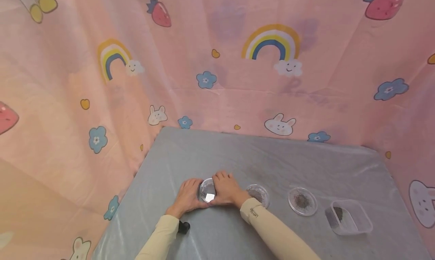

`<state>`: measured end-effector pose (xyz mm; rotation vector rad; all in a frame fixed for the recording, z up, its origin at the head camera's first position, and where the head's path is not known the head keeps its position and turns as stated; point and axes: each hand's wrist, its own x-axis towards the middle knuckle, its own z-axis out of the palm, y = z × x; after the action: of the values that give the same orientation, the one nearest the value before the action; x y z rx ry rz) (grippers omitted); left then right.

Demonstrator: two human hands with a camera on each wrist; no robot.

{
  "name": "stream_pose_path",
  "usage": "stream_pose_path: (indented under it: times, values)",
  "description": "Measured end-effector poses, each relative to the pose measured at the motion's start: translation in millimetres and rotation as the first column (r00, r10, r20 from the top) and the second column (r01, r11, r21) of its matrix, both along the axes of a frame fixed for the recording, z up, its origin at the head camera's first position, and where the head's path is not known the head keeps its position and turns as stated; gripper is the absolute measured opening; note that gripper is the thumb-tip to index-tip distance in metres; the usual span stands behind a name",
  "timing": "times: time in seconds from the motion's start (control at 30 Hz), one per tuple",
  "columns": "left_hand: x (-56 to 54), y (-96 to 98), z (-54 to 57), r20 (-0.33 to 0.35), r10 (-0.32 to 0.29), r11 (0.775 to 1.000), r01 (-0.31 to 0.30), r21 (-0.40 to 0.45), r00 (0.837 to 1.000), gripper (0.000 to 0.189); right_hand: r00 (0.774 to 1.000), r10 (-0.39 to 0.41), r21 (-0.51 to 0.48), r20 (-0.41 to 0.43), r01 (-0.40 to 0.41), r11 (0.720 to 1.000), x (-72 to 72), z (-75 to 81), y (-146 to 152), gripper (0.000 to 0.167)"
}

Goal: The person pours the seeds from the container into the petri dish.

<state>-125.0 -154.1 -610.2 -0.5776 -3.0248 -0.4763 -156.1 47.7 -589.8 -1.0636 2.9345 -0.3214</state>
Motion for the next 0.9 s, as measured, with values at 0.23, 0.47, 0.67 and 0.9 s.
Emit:
stream_pose_path:
  times: [0.23,0.47,0.67,0.9]
  values:
    - [0.8,0.1,0.1,-0.003,-0.002,1.0,0.002,-0.026,1.0,0.086,1.0,-0.005,0.03,0.026,0.004,1.0,0.5,-2.9,-2.9,0.097]
    - [3.0,0.6,-0.3,-0.014,-0.016,1.0,0.016,-0.014,1.0,0.081,0.999,-0.004,0.081,0.032,0.001,0.997,2.2,2.6,-5.5,0.088]
    - [2.1,0.7,0.6,-0.032,-0.017,1.0,0.016,-0.013,0.999,0.08,0.999,-0.016,0.107,0.033,0.013,0.994,2.7,5.8,-6.5,0.086]
    - [2.0,0.1,2.6,-0.03,-0.019,1.0,0.018,-0.022,0.999,0.08,0.999,-0.023,0.127,0.038,0.018,0.992,2.1,5.7,-7.4,0.089]
